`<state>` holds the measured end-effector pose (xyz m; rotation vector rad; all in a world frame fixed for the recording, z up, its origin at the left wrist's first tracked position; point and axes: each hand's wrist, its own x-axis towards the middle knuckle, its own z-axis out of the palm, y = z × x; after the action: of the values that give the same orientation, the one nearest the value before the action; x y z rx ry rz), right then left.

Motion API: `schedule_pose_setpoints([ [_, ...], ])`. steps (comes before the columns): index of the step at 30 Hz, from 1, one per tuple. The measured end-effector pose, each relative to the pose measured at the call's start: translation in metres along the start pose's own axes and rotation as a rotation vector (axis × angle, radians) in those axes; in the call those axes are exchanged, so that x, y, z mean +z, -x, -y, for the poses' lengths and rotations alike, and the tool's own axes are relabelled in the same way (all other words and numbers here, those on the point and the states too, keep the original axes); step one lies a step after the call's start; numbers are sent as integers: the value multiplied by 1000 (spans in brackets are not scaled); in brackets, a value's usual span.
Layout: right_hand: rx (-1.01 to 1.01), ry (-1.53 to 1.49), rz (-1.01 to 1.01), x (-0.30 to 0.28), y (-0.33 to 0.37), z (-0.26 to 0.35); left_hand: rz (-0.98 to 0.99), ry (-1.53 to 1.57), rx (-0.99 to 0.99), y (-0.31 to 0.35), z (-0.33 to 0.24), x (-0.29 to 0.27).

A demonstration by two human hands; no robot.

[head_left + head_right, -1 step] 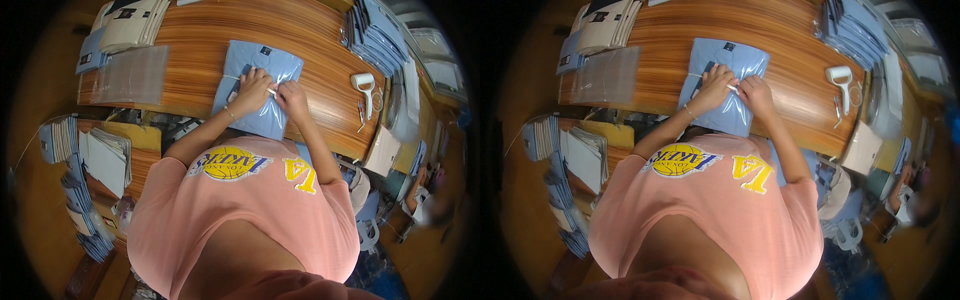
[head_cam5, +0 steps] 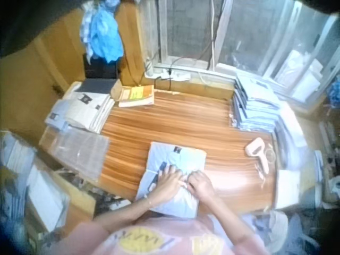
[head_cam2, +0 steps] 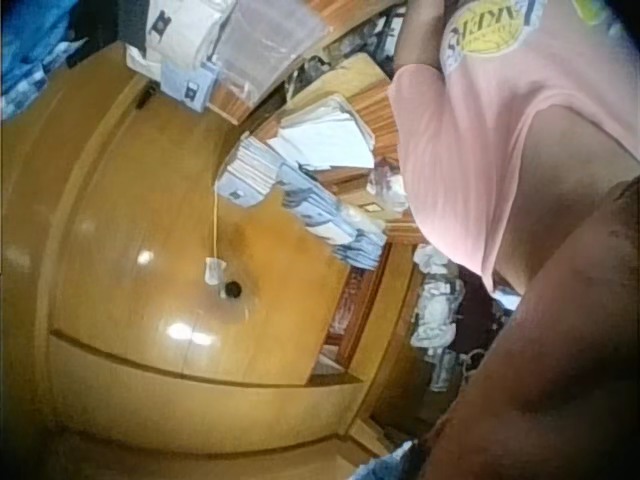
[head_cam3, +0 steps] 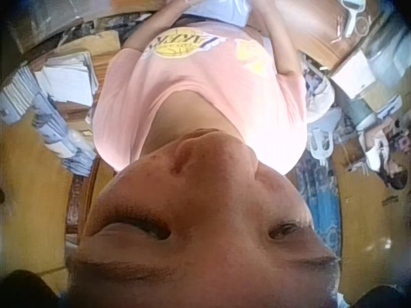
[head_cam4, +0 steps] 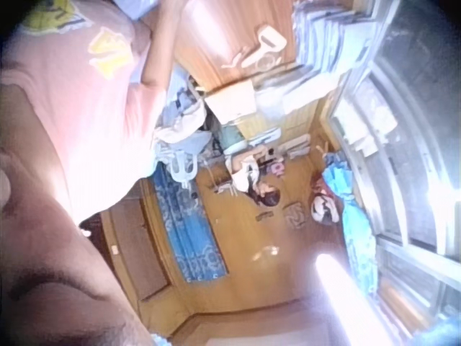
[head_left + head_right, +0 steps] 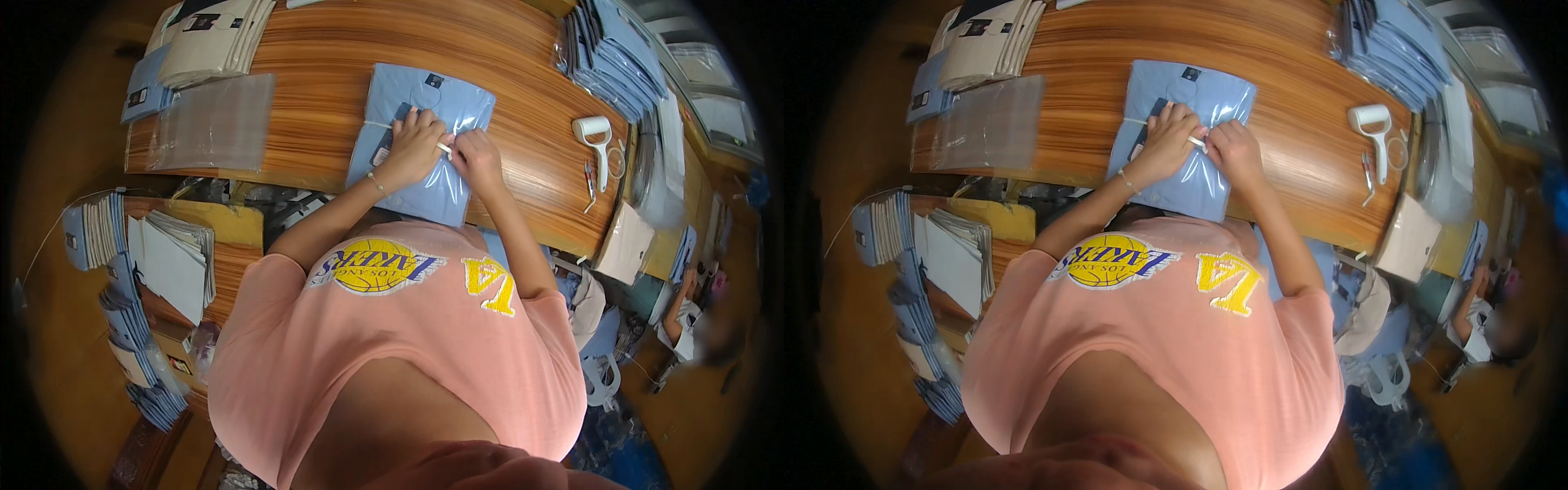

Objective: The person folds a light blue shirt, places it into a clear plastic bag, and secures it with a rubber band. They then write in a notebook before folding another shirt and placing a cardboard insert inside it.

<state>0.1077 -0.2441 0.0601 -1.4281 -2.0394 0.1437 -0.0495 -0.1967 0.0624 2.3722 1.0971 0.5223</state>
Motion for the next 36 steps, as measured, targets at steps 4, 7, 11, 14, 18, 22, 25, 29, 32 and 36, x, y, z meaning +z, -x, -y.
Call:
schedule_pose_setpoints([
  [4, 242, 12, -13, -6, -15, 11, -86, 17, 42, -2, -3, 5],
  [7, 273, 63, 78, -6, -9, 10, -73, -2, 15, 2, -3, 7],
  [11, 389, -205, 173, -31, -15, 12, -54, 15, 9, -2, -2, 2],
  [14, 228, -46, 62, -39, -4, 7, -67, -39, 84, 0, -6, -2],
  [18, 513, -301, 44, -29, 42, -32, -71, -251, 283, -3, 1, -11],
  [22, 589, -459, 68, -5, 60, -56, 169, -206, 321, -23, 0, -29],
  [25, 560, -510, 84, 0, 60, -63, 326, 531, 192, -38, -22, -16],
  [29, 483, -590, 46, 1, 59, -71, 207, 1177, -163, -18, -5, 14],
  [32, 485, -765, -60, -9, 54, -62, 129, 1211, -306, -24, 7, 25],
  [36, 515, -1061, 40, -27, 22, -17, 158, 1255, -322, -28, 9, 32],
])
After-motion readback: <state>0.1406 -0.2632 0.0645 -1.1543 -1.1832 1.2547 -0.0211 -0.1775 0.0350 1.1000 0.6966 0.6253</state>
